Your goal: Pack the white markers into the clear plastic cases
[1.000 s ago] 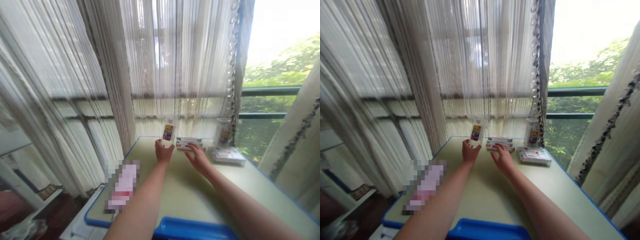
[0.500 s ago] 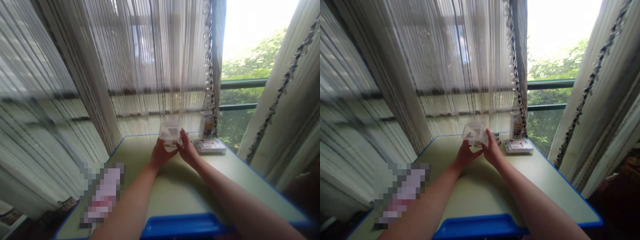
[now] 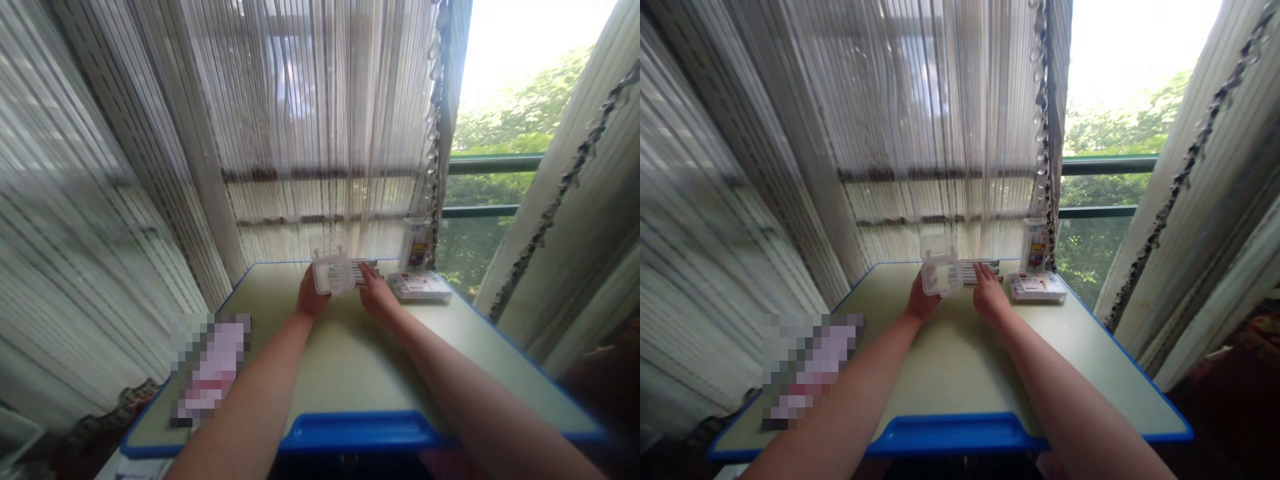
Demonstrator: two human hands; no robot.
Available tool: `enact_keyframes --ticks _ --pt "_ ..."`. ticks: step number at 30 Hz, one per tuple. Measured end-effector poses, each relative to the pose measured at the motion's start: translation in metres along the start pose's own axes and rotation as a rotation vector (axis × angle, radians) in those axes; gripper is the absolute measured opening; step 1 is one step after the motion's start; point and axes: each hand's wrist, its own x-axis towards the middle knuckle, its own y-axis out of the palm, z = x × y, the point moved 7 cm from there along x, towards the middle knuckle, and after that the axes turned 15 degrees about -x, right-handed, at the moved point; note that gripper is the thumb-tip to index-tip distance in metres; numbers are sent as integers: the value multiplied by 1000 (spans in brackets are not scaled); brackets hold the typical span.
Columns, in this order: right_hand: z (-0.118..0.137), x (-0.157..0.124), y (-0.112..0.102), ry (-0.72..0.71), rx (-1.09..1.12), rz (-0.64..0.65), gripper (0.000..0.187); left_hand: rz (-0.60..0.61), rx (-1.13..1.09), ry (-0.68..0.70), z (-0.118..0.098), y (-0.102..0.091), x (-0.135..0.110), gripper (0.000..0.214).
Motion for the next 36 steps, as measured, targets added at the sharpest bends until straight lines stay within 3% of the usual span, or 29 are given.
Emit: enact_keyframes --ticks 6,10,16,20,25,30,36 --pt "4 -8 10 -70 -138 256 38 -105 132 74 1 -12 -2 31" --pt "4 -7 5 -57 -203 183 43 -146 125 48 10 -16 -1 33" --pt "-8 -9 20 6 -271 269 55 -232 79 -14 23 -19 -1 42" --pt "-12 -9 16 54 -314 222 58 -264 94 -42 27 -19 -1 44" --pt "-10 -8 14 31 -336 224 48 -395 174 -7 24 -25 -3 49" --pt "-8 -8 11 12 -361 238 43 -490 144 -69 30 -29 -5 46" --pt "-12 -5 4 130 -244 161 37 -452 177 -79 29 -28 -7 44"
